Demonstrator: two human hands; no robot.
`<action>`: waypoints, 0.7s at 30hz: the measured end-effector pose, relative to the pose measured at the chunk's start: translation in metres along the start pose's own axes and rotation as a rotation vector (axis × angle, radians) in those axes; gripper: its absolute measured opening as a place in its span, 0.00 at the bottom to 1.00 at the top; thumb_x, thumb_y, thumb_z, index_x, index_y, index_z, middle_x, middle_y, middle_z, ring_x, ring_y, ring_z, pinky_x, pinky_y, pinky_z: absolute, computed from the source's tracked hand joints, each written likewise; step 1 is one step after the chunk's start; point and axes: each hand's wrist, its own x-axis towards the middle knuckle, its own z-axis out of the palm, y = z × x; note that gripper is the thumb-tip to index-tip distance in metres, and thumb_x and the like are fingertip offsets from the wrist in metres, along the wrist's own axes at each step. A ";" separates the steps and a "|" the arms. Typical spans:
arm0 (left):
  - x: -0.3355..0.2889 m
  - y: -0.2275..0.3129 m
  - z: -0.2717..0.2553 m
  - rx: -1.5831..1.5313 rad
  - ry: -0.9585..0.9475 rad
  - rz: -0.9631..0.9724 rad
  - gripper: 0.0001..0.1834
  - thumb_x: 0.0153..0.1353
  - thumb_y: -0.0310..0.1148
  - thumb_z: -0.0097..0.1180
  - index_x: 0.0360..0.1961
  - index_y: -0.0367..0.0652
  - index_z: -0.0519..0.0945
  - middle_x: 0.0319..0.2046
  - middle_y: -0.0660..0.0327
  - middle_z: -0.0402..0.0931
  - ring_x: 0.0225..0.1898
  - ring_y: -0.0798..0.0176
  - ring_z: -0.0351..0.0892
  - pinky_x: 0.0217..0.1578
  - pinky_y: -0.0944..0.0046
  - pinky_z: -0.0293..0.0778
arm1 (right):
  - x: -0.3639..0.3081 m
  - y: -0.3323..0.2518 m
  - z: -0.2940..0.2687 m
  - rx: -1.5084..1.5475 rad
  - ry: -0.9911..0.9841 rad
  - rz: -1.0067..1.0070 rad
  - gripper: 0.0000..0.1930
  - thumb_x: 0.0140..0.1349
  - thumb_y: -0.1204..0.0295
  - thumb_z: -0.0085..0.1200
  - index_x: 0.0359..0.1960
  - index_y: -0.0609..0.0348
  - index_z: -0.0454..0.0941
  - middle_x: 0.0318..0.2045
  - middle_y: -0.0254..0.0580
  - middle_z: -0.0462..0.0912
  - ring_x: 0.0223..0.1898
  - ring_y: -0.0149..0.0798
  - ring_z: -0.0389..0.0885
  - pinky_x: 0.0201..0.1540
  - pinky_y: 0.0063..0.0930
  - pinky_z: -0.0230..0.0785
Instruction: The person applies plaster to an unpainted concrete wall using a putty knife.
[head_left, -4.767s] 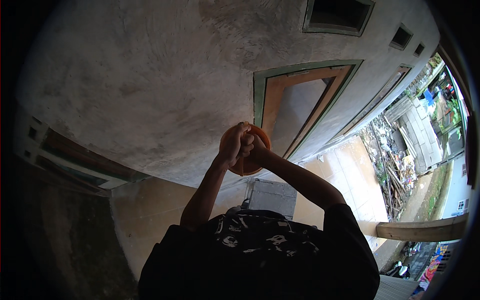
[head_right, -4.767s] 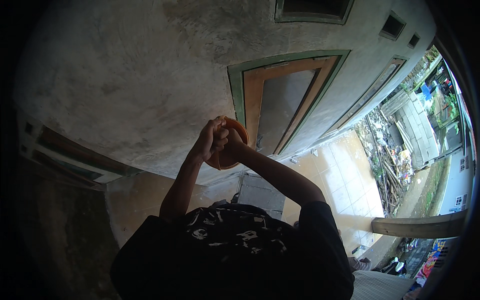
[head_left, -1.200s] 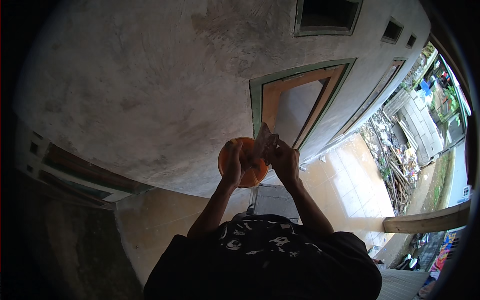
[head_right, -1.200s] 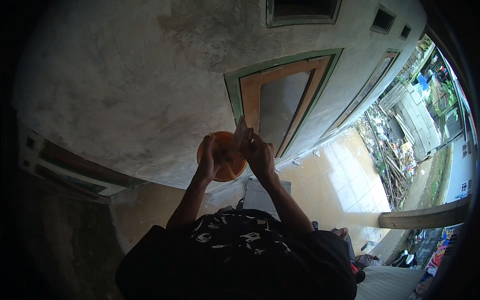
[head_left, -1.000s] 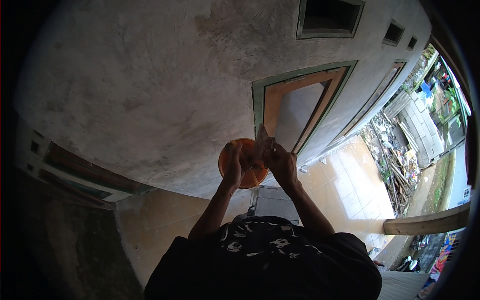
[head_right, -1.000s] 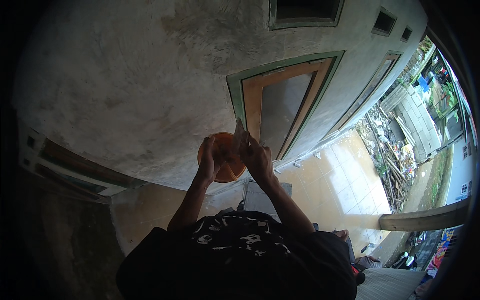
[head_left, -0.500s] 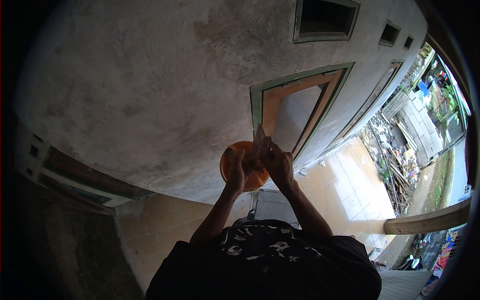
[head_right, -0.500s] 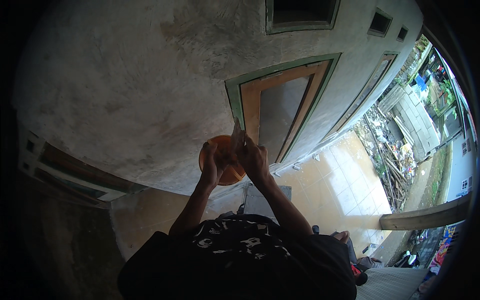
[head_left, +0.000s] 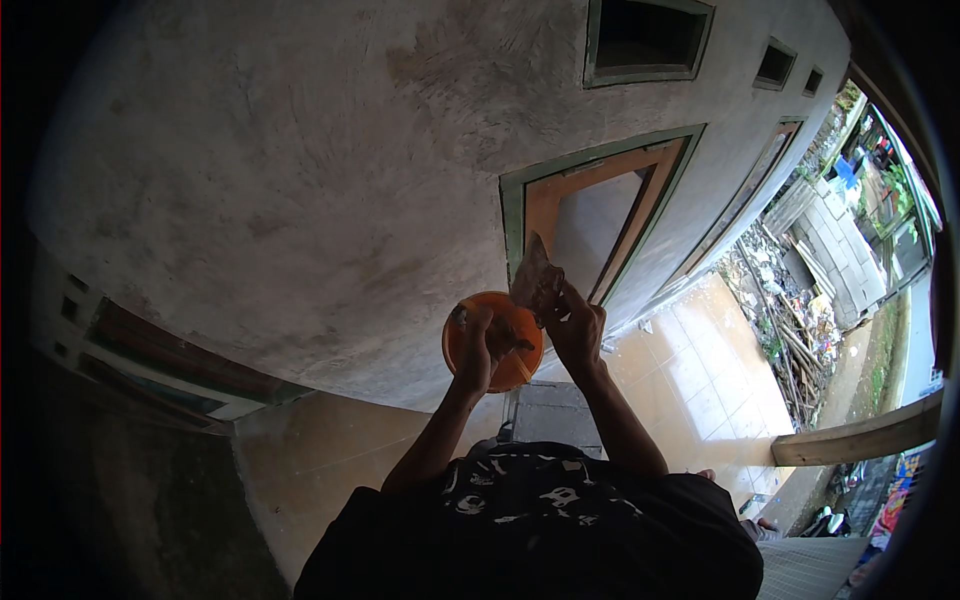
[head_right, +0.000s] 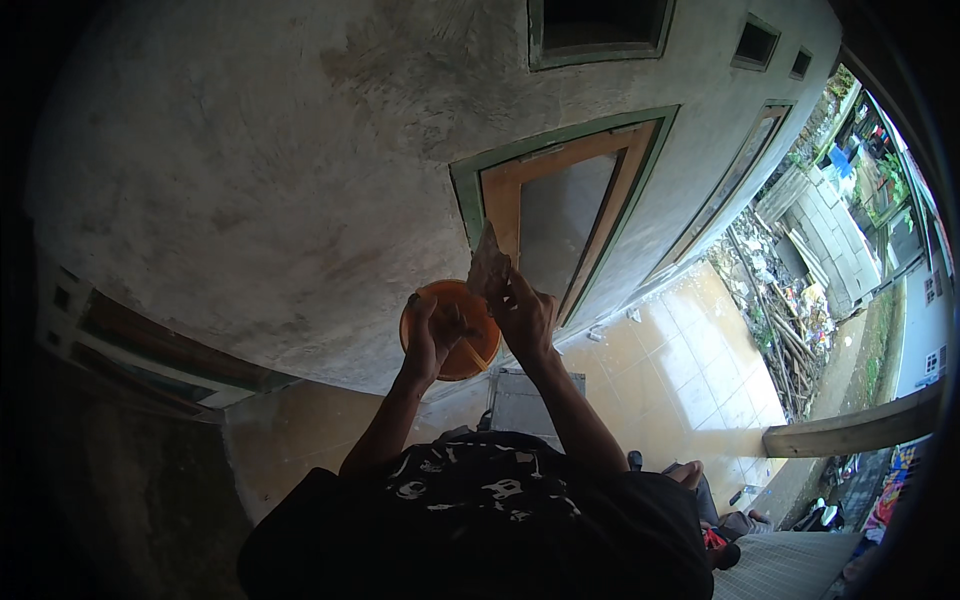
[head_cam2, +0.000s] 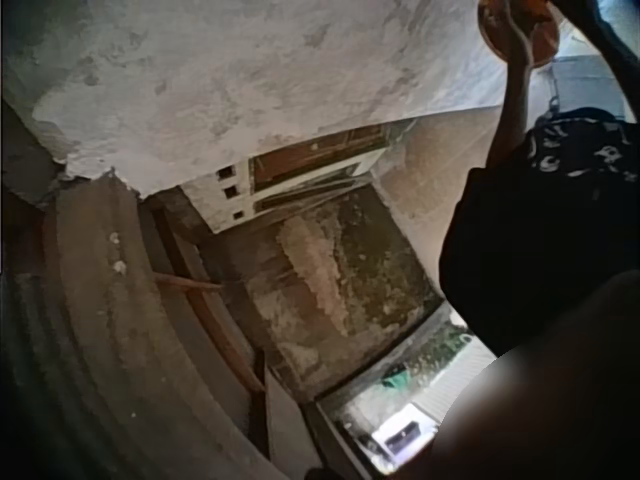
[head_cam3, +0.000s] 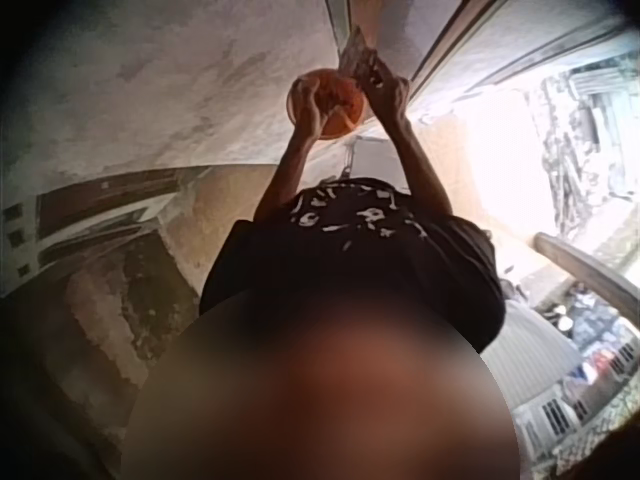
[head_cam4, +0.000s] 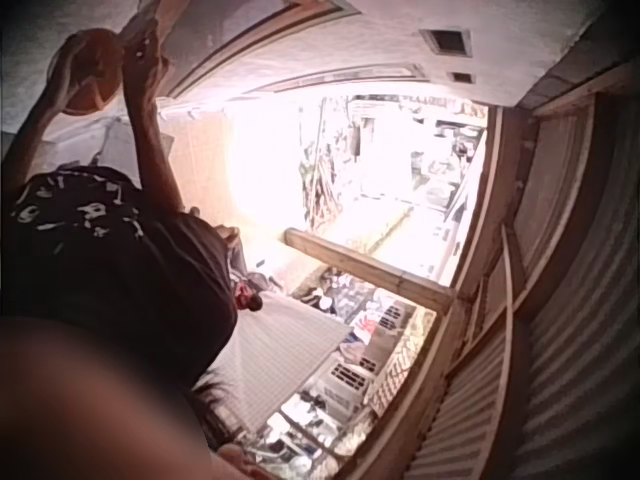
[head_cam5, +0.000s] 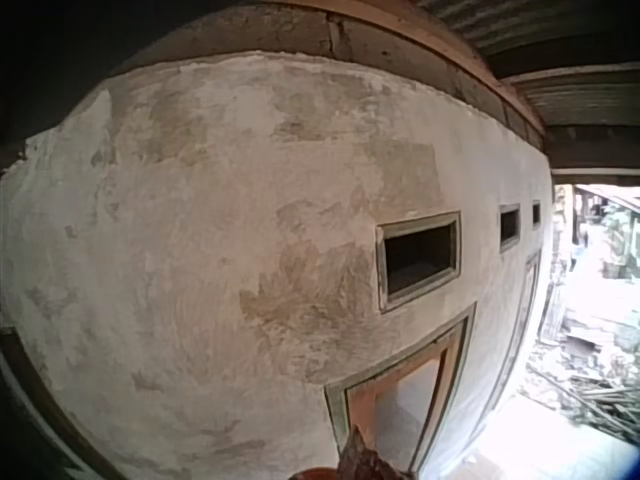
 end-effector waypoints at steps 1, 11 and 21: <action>0.000 0.001 0.000 -0.011 -0.025 0.000 0.18 0.65 0.48 0.44 0.44 0.43 0.71 0.29 0.63 0.72 0.33 0.67 0.77 0.40 0.56 0.80 | 0.000 -0.001 -0.001 0.012 0.007 -0.005 0.15 0.54 0.74 0.59 0.45 0.61 0.77 0.20 0.44 0.82 0.22 0.37 0.84 0.26 0.27 0.74; -0.001 0.012 0.000 0.043 0.036 -0.032 0.20 0.65 0.52 0.40 0.37 0.45 0.70 0.20 0.67 0.63 0.24 0.67 0.69 0.34 0.54 0.79 | 0.004 0.005 -0.021 0.277 0.095 0.154 0.10 0.59 0.72 0.55 0.40 0.65 0.77 0.21 0.37 0.80 0.18 0.24 0.74 0.19 0.19 0.65; -0.008 0.046 -0.020 0.168 -0.030 -0.196 0.18 0.66 0.54 0.35 0.38 0.51 0.66 0.14 0.73 0.48 0.15 0.73 0.51 0.18 0.68 0.56 | 0.006 0.006 -0.041 0.866 -0.075 0.552 0.11 0.62 0.70 0.53 0.41 0.64 0.73 0.26 0.35 0.80 0.21 0.21 0.72 0.18 0.15 0.60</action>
